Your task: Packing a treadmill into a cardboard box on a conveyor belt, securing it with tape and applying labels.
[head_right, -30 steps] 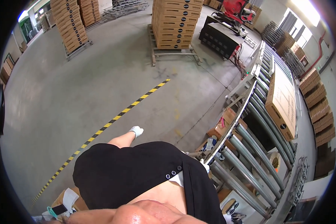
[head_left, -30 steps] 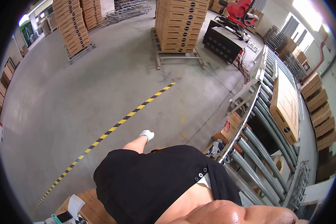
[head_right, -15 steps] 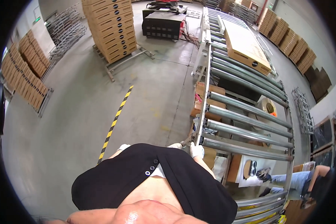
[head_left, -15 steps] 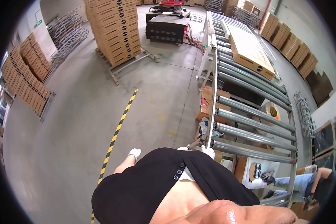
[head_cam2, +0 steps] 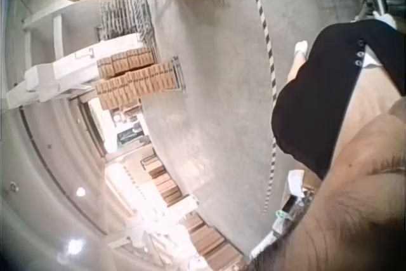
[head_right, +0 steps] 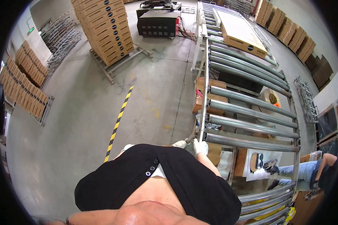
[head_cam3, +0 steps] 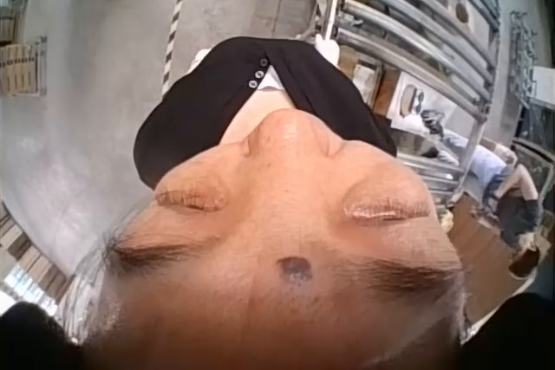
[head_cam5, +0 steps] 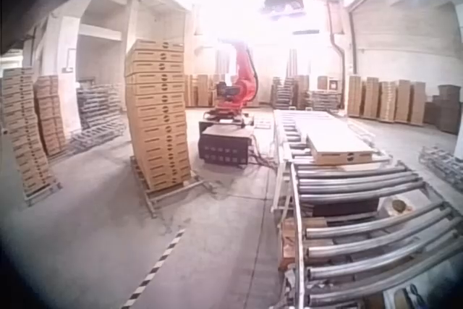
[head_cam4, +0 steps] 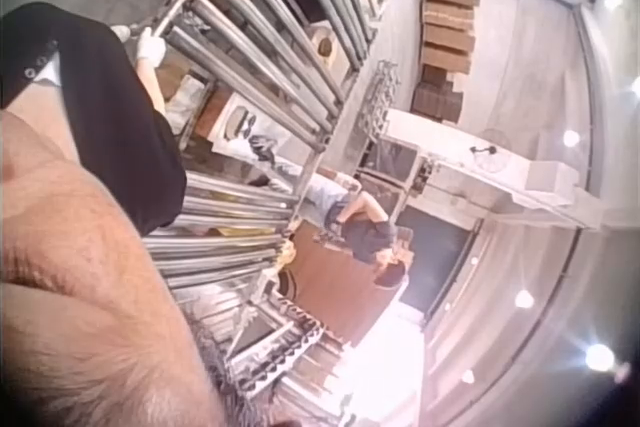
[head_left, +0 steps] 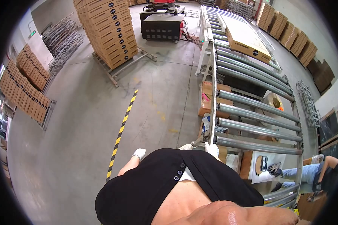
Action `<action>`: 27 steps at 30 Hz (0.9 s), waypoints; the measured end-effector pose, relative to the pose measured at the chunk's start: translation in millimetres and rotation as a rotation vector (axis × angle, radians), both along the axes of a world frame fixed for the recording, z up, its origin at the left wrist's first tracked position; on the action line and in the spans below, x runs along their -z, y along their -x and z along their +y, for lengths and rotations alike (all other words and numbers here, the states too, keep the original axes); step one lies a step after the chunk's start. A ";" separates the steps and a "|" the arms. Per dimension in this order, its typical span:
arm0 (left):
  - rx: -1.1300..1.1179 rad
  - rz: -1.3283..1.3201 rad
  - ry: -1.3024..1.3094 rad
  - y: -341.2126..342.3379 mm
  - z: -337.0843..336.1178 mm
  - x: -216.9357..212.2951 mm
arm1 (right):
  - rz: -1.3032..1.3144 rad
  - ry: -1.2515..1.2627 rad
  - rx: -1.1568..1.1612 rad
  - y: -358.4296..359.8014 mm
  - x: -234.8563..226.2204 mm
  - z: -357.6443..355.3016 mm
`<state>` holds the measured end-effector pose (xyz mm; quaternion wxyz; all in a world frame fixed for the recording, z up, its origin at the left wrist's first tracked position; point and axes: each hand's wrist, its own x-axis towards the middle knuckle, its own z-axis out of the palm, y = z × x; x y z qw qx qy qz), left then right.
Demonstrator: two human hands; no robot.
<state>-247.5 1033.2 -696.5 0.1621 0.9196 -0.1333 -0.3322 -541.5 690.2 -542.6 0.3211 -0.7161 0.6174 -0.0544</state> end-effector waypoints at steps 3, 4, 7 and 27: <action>-0.007 0.004 0.000 -1.3 3.0 4.9 | 0.002 -0.014 -0.003 0.3 -2.5 1.9; -0.005 0.001 -0.001 -1.7 5.6 7.1 | 0.002 -0.020 -0.007 -0.8 -4.5 2.8; -0.002 0.013 -0.002 2.0 3.8 7.3 | 0.026 -0.005 0.008 0.5 -1.0 -0.4; 0.074 0.013 0.039 5.9 17.2 32.1 | 0.036 -0.024 0.025 2.5 -5.1 5.2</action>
